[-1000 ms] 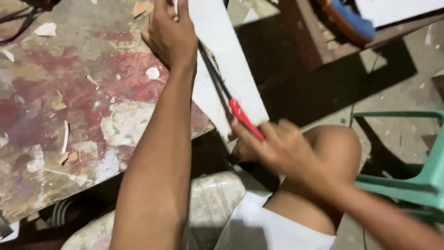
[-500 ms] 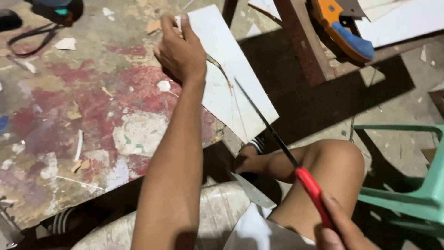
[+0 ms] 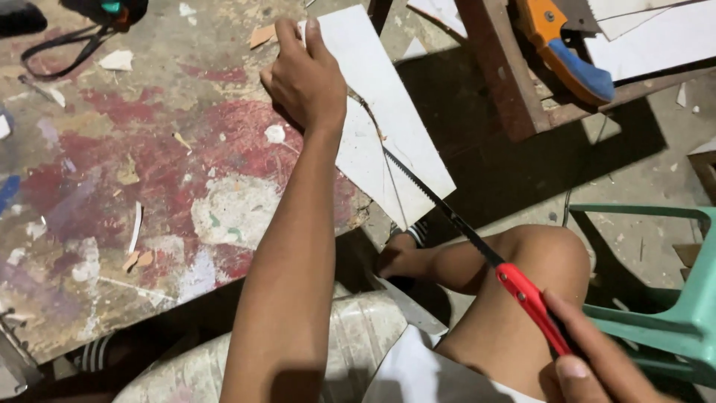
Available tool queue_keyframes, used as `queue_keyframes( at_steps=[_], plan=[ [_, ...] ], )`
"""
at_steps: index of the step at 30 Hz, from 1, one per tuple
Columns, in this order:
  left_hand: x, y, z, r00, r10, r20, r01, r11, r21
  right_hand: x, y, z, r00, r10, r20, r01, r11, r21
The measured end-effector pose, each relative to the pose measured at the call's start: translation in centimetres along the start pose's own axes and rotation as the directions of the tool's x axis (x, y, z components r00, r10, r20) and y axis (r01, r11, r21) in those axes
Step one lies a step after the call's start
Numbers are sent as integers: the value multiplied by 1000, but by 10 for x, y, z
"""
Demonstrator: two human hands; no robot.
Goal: Cutting a shape from a white board using a hand saw and sanding the edges for a smooth finish.
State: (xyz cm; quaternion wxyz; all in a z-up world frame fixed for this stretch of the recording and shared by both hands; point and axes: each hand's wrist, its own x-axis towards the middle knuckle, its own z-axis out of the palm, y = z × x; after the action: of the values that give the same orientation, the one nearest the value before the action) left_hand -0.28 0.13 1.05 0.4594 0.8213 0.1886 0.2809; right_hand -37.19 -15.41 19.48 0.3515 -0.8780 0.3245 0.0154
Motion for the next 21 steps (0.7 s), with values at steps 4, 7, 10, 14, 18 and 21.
queue_keyframes(
  at_steps=[4, 7, 10, 14, 18, 21],
  plan=[
    [-1, -1, -3, 999, -40, 34, 38, 997, 60, 10, -97, 1, 990, 68, -124, -77, 994, -71],
    [-6, 1, -7, 1000, -2, -3, 2, 998, 58, 18, -143, 0, 992, 24, -126, -44, 986, -161],
    [-4, 2, -5, 998, 59, -27, -60, 998, -10, 29, -167, 3, 993, -31, -112, 4, 973, -232],
    [-4, -8, 1, 1000, 16, 27, -16, 1000, -2, 37, -186, 16, 993, -118, -16, 107, 943, -316],
    [-4, -5, -4, 995, 102, -4, -102, 994, -44, 74, -131, 34, 975, -210, 69, 220, 903, -370],
    [-8, -9, -6, 997, -50, 63, 48, 999, 26, 92, -101, 74, 959, -244, 146, 282, 877, -389]
  ],
)
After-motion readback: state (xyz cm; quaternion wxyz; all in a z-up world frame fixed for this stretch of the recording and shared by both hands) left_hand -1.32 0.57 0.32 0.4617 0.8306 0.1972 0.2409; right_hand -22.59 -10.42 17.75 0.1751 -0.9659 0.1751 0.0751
